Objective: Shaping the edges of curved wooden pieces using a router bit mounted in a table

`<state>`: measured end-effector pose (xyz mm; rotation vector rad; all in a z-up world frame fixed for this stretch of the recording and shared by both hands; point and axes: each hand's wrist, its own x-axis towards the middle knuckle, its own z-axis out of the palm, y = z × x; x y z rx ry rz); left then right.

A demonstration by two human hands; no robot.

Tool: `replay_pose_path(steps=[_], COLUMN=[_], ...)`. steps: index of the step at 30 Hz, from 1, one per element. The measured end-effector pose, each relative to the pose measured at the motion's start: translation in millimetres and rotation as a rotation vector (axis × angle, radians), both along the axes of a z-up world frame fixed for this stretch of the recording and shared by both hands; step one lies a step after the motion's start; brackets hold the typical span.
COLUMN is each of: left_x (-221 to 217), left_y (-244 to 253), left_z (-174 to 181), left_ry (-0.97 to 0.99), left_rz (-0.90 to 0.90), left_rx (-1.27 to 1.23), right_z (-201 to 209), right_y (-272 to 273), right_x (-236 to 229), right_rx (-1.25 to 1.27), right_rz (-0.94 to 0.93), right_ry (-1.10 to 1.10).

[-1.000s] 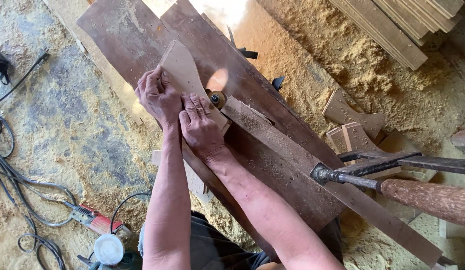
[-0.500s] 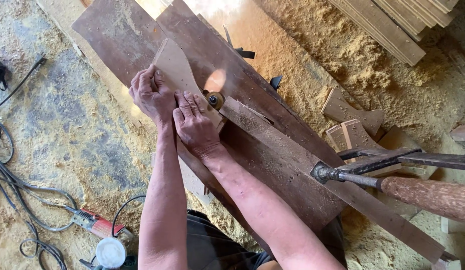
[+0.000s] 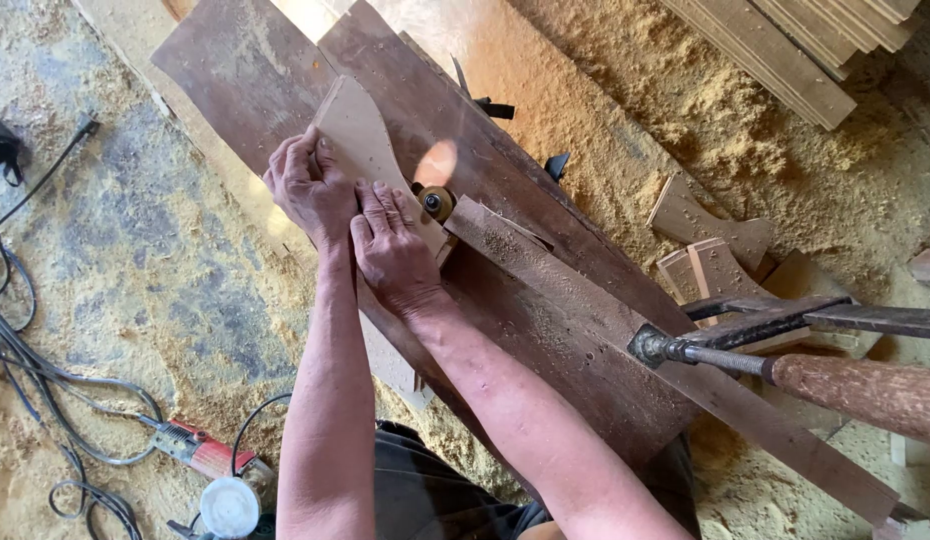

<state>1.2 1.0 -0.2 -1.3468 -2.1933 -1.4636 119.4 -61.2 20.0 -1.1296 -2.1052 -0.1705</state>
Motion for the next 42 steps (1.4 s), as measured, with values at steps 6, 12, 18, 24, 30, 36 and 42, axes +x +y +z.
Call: replay_pose_path(steps=[6,12,18,24,30,36,42], left_x=[4.9,11.9,14.7,13.7,9.7,7.1,7.6], left_y=[-4.3,-10.6,-13.3,-8.8,-3.8,0.6,4.9], left_z=[6.5,8.5,9.0,8.8,6.0,8.7,14.3], left_ry=[0.002,0.0,0.016,0.007,-0.003,-0.006,-0.01], left_rz=[-0.032,-0.051,-0.065,-0.071,-0.064,-0.053,-0.076], left_rx=[0.015,0.008,-0.003,-0.032,-0.066,-0.094,-0.079], right_z=[-0.3,12.2,10.3,12.9,17.5,13.9,10.5], right_y=[-4.3,-13.8,-16.4,-15.3,-11.7,-6.1,-0.3], right_x=[-0.2,8.7,10.4,9.5,7.3,0.7,-6.7], right_rx=[0.022,0.02,0.008,-0.004,-0.011,-0.008,-0.013], right_rz=[-0.024,-0.044,-0.059,-0.067,-0.085,-0.107,-0.122], right_ry=[0.018,0.034,0.025,0.017,0.035,0.052,0.061])
